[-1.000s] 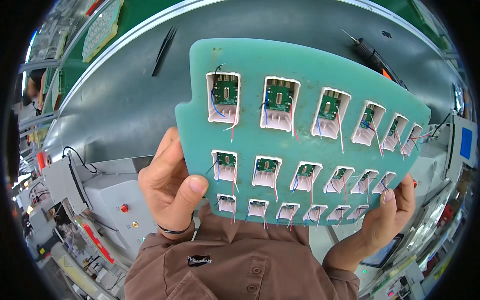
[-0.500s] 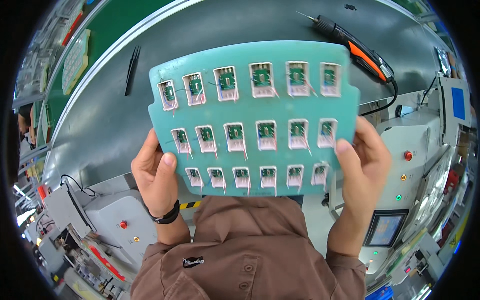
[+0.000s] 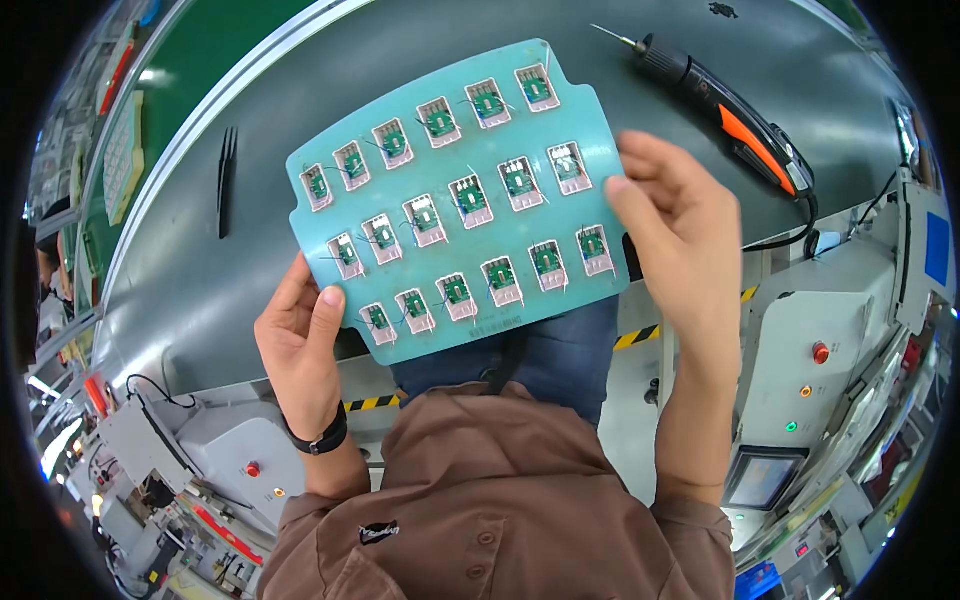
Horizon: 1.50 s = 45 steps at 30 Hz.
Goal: Manually assemble and inspect small PCB components on a tray at a factory workstation, utilizing an automated machine interface and hand tools.
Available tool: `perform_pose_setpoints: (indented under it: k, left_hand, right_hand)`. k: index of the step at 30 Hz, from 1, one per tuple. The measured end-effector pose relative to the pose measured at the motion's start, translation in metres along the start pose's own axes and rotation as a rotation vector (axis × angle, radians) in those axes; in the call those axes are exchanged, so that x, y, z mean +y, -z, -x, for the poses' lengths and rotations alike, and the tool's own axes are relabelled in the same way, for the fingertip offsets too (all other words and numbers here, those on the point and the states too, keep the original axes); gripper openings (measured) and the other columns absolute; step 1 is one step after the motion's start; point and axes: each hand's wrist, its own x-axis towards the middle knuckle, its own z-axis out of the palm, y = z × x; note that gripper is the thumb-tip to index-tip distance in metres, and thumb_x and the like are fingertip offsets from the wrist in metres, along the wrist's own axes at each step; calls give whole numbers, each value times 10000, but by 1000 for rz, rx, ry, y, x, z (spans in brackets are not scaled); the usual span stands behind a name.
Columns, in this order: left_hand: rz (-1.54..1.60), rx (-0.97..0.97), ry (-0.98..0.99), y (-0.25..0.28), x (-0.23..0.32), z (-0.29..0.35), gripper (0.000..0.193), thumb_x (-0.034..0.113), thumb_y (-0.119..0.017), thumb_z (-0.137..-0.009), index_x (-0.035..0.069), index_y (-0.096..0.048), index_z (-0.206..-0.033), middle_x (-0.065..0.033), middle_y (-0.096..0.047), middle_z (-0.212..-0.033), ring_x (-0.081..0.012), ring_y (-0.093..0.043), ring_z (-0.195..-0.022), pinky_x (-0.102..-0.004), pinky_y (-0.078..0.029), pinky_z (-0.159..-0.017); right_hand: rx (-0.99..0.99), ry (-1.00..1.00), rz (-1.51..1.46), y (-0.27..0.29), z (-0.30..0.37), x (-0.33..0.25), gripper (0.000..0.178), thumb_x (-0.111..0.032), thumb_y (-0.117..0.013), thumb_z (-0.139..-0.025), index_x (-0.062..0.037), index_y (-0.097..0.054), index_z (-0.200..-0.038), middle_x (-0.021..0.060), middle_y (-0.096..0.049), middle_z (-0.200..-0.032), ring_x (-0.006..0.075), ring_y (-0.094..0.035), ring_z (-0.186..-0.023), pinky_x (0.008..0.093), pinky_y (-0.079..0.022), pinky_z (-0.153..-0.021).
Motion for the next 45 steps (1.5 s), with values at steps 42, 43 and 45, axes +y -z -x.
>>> perform_pose_setpoints:
  k: [42,43,45]
  left_hand:
    - [-897,-839,-814,-302,89,-173,220,135,-640,-831,-3,-669,-1000,-180,-686,-906,-296,-674,-821,-341,-515,-750]
    - [-990,-638,-973,-306,73,-198,191,120,-625,-828,-3,-678,-964,-172,-687,-850,-315,-669,-763,-340,-521,-733]
    - [-960,-536,-946,-324,56,-227,164,101,-618,-817,2,-689,-926,-168,-681,-831,-318,-660,-748,-339,-521,-719]
  right_hand:
    - [690,413,-1056,69,-42,36,792,-729,-269,-870,-43,-376,-1250,93,-517,-873,210,-576,-726,421,-533,-740]
    - [661,350,-1033,74,-40,44,816,-754,-253,-850,-20,-408,-1170,103,-518,-898,211,-586,-696,388,-557,-635]
    - [633,468,-1002,80,-33,52,817,-779,-265,-828,-15,-433,-1066,117,-500,-928,209,-578,-636,337,-538,-539]
